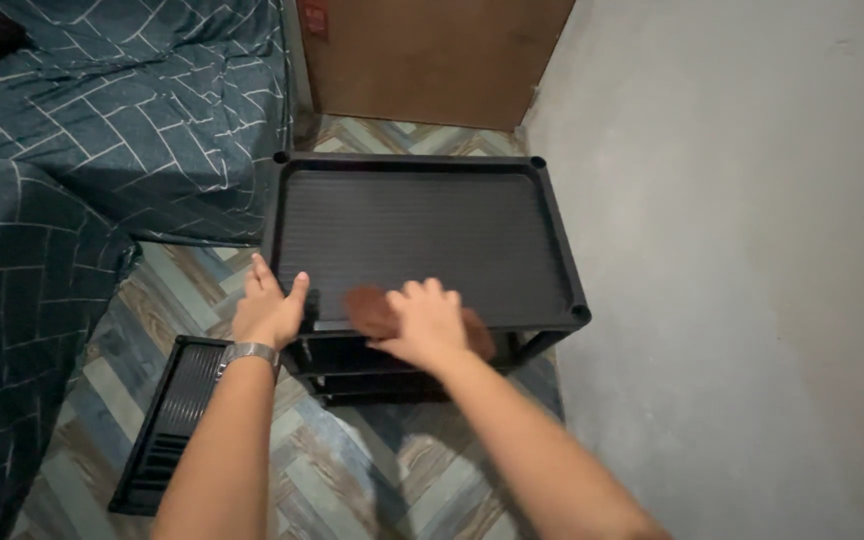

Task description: The person wipes a black plastic tray with a brown cloth, then lifts and repositions the tray on a small stand. The tray is handled one at a time, and the cloth is used to wipe the surface before the tray is moved.

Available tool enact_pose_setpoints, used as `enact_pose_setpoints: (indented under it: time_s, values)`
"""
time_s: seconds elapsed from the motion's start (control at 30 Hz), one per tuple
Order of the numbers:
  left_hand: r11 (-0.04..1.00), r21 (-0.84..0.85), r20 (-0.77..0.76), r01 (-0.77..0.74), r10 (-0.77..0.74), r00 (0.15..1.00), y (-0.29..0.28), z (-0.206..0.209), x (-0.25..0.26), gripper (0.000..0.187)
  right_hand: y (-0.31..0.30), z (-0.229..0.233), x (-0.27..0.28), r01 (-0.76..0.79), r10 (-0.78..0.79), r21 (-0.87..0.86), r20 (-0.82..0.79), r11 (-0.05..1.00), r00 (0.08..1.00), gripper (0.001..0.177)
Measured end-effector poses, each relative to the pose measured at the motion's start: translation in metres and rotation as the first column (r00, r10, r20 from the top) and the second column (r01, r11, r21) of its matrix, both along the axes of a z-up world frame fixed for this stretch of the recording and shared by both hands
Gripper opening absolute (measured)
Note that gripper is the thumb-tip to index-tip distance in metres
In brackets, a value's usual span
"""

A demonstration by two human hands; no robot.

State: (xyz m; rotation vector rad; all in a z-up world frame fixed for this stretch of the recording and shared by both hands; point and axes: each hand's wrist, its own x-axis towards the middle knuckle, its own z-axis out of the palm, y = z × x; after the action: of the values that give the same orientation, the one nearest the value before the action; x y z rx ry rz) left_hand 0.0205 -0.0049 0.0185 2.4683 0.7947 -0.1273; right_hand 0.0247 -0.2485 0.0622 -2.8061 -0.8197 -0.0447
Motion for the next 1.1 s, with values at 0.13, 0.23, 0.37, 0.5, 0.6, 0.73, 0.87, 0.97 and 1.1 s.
enact_pose_setpoints:
  time_s: [0.13,0.23,0.37,0.5,0.6,0.73,0.87,0.97,1.1]
  values:
    - [1.000,0.012,-0.015,-0.002,0.002,1.000,0.002,-0.002,0.003,0.094,-0.059,0.006,0.011,0.027,-0.027,-0.052,-0.002,0.998,1.000,0.069]
    - [1.000,0.009,0.018,-0.006,0.005,1.000,0.004,-0.009,0.003,0.095,-0.097,0.006,0.017,0.039,-0.040,-0.099,-0.002,0.994,0.999,0.070]
    - [0.999,-0.033,0.063,0.006,-0.004,0.998,0.012,-0.016,0.005,0.096,-0.139,0.014,0.024,0.057,-0.055,-0.199,0.016,0.978,0.998,0.073]
    - [0.995,-0.103,0.073,0.012,-0.004,0.997,0.021,-0.025,0.007,0.095,-0.177,0.026,0.027,0.113,-0.120,-0.270,-0.006,0.956,0.993,0.071]
    - [0.986,-0.165,0.095,0.020,-0.005,0.995,0.030,-0.028,0.008,0.096,-0.182,0.027,0.028,0.145,-0.162,-0.271,-0.040,0.951,0.986,0.071]
    - [0.970,-0.242,0.126,0.029,0.002,0.992,0.034,-0.030,0.010,0.097,-0.178,0.020,0.030,0.156,-0.163,-0.273,-0.002,0.949,0.987,0.077]
    - [0.977,-0.214,0.082,-0.013,0.031,0.996,0.033,-0.032,0.012,0.099,-0.171,0.019,0.032,0.124,-0.128,-0.281,0.003,0.952,0.992,0.084]
    - [0.969,-0.246,0.138,0.011,0.024,0.990,0.030,-0.036,0.013,0.100,-0.160,0.019,0.030,0.077,-0.085,-0.243,-0.022,0.967,0.996,0.083]
    - [0.978,-0.210,0.094,0.007,0.013,0.996,0.032,-0.039,0.012,0.099,-0.108,0.011,0.023,-0.019,0.006,-0.173,-0.074,0.985,0.997,0.080]
